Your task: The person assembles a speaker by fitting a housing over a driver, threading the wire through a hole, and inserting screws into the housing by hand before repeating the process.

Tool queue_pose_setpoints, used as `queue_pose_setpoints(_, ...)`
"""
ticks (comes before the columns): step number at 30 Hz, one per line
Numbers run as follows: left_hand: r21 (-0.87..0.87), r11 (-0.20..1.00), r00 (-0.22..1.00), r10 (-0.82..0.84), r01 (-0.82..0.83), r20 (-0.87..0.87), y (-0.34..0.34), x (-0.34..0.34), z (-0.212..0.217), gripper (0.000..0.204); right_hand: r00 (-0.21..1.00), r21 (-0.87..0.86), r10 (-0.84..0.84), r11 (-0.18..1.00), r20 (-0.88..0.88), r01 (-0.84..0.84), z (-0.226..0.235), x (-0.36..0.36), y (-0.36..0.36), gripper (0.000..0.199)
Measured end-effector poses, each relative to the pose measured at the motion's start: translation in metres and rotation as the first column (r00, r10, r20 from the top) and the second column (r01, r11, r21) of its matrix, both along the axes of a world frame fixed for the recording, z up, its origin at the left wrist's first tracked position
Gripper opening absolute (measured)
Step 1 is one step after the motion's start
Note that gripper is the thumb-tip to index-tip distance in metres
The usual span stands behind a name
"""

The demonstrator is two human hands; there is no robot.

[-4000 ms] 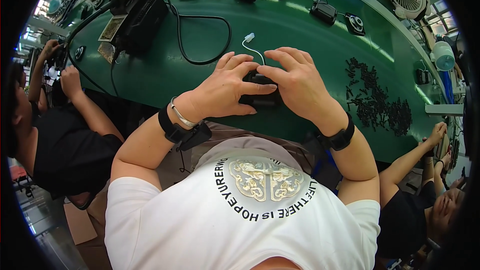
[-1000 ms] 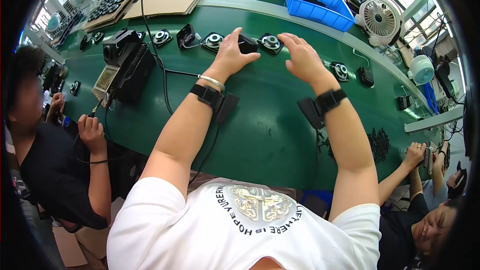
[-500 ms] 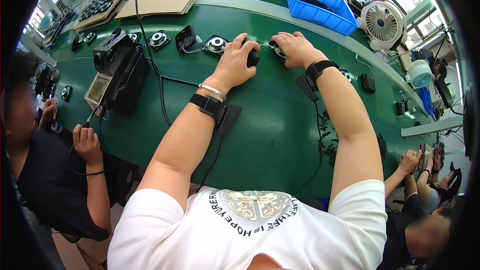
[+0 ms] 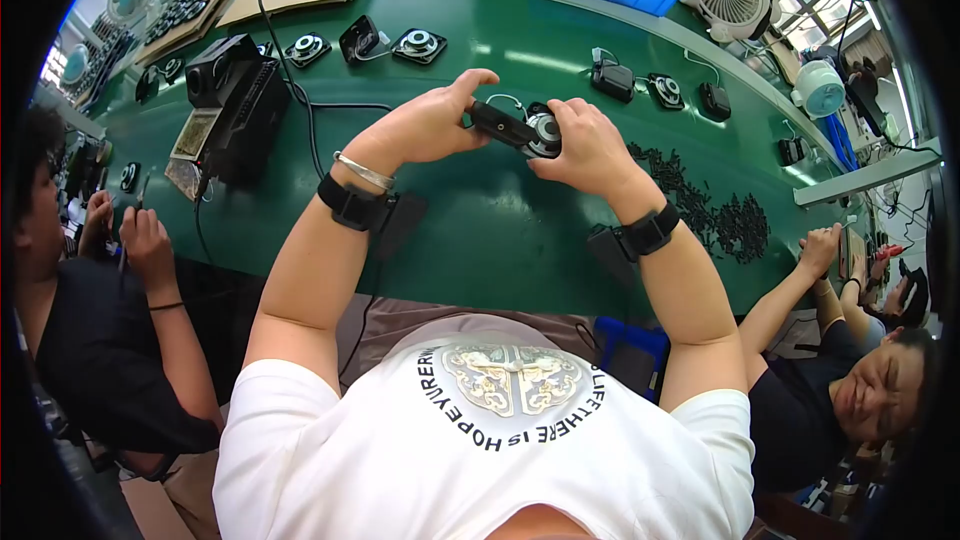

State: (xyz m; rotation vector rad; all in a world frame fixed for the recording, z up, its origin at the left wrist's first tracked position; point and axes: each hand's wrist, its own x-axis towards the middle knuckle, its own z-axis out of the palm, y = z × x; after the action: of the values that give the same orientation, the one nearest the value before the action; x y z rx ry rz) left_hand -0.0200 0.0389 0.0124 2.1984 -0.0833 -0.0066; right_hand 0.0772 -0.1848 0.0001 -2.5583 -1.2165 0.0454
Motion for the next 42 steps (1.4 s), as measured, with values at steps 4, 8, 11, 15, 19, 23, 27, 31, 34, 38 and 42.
queue_pose_setpoints(4, -0.114, 0.989, 0.979, -0.116, 0.097, -0.169, 0.010, -0.040, 0.004, 0.032, 1.000, 0.028, 0.027, 0.999, 0.000, -0.027, -0.009, -0.049, 0.009, 0.078)
queue_pose_setpoints(8, -0.120, 0.991, 0.982, -0.080, 0.059, -0.170, 0.022, -0.075, 0.004, 0.032, 0.995, 0.051, 0.083, 0.995, 0.047, -0.085, -0.022, -0.081, 0.017, 0.078)
queue_pose_setpoints(11, -0.126, 0.992, 0.994, -0.040, 0.026, -0.105, 0.024, -0.091, 0.000, 0.032, 0.990, 0.052, 0.121, 0.991, 0.066, -0.124, -0.030, -0.095, 0.020, 0.079)
queue_pose_setpoints(15, -0.217, 0.976, 0.995, -0.032, 0.012, -0.089, 0.017, -0.108, -0.002, 0.032, 0.985, 0.081, 0.139, 0.986, 0.099, -0.148, -0.035, -0.102, 0.010, 0.084)
queue_pose_setpoints(19, -0.395, 0.916, 0.961, -0.047, -0.067, -0.272, 0.004, -0.113, -0.005, 0.030, 0.973, 0.363, 0.231, 0.904, 0.025, -0.224, -0.014, -0.114, -0.004, 0.088)
queue_pose_setpoints(23, -0.563, 0.822, 0.938, -0.120, -0.090, -0.326, -0.010, -0.106, -0.011, 0.030, 0.939, 0.441, 0.283, 0.830, 0.195, -0.342, -0.001, -0.124, -0.006, 0.093)
queue_pose_setpoints(27, -0.698, 0.706, 0.927, -0.171, -0.120, -0.333, -0.012, -0.101, -0.008, 0.036, 0.906, 0.359, 0.302, 0.844, 0.298, -0.399, -0.008, -0.115, 0.002, 0.091)
queue_pose_setpoints(31, -0.779, 0.606, 0.918, -0.199, -0.159, -0.342, -0.012, -0.100, -0.006, 0.043, 0.879, 0.371, 0.351, 0.808, 0.322, -0.458, -0.008, -0.108, -0.001, 0.091)
queue_pose_setpoints(34, -0.817, 0.546, 0.916, -0.205, -0.186, -0.345, -0.015, -0.102, -0.008, 0.047, 0.869, 0.341, 0.386, 0.808, 0.309, -0.480, -0.003, -0.106, -0.002, 0.086)
queue_pose_setpoints(38, -0.494, 0.858, 0.987, 0.161, -0.142, -0.004, -0.029, -0.105, -0.010, 0.046, 0.905, 0.329, 0.318, 0.854, 0.282, -0.402, -0.003, -0.099, 0.000, 0.082)
queue_pose_setpoints(42, 0.325, 0.924, 0.935, 0.082, -0.201, 0.346, -0.031, -0.109, 0.001, 0.031, 0.920, 0.335, 0.229, 0.881, 0.317, -0.335, -0.004, -0.096, 0.007, 0.079)
